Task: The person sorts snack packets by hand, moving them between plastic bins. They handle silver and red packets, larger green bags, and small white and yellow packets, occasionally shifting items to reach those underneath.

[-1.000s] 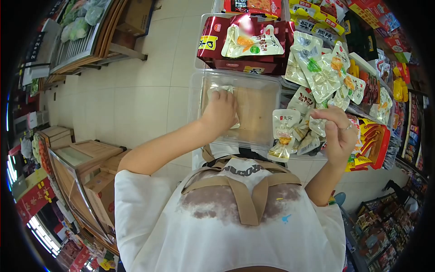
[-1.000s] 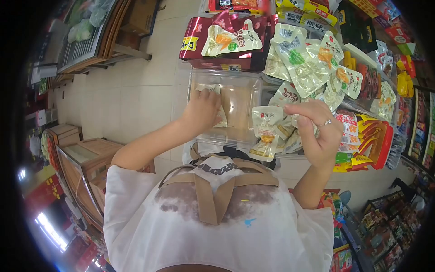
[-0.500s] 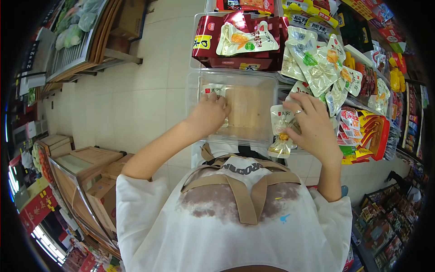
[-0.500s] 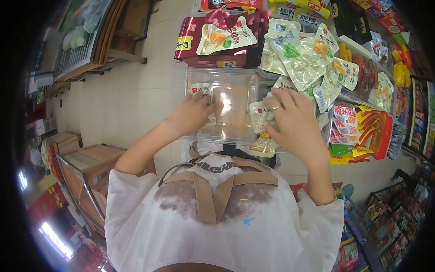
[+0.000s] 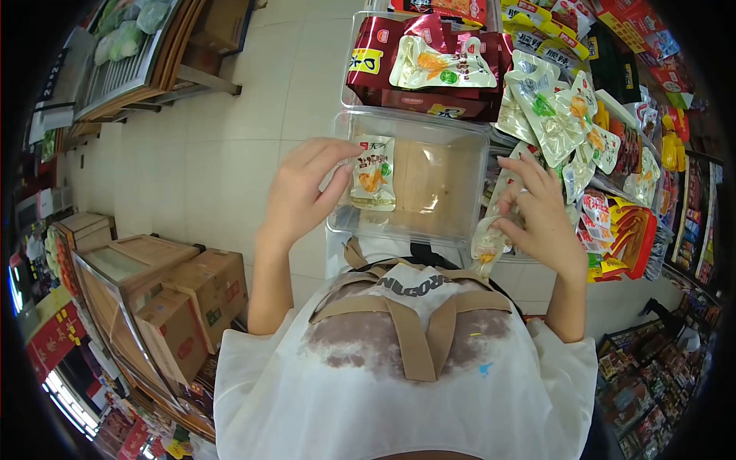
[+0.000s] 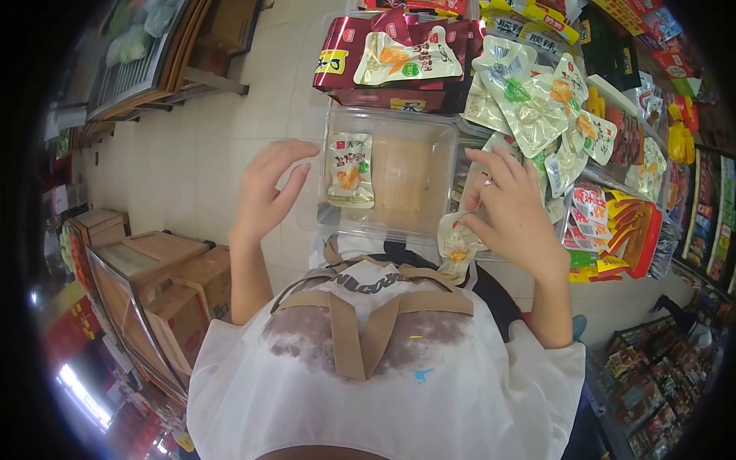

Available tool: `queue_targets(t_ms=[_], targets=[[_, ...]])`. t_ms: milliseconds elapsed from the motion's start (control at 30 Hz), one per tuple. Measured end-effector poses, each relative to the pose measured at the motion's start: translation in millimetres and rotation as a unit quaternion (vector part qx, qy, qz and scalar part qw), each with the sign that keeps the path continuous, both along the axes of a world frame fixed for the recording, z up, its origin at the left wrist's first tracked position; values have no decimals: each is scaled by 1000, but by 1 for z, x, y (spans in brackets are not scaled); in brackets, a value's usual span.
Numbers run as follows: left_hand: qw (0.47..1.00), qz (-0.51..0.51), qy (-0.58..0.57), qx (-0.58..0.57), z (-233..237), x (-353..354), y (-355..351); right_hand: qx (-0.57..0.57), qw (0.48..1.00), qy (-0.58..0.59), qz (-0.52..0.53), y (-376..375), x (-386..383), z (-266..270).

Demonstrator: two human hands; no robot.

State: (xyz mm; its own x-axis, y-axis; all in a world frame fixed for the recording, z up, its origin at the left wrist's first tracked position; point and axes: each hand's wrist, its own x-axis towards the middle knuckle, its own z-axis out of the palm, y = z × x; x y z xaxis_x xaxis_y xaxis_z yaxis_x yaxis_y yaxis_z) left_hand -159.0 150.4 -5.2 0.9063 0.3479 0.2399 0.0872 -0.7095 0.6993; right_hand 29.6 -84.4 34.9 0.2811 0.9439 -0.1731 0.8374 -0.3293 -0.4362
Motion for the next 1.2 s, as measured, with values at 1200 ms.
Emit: queue_targets(t_ms=[1200], targets=[[853,-368,283,238,-64,46,-52,114,939,-239,218,107,-24,-82]])
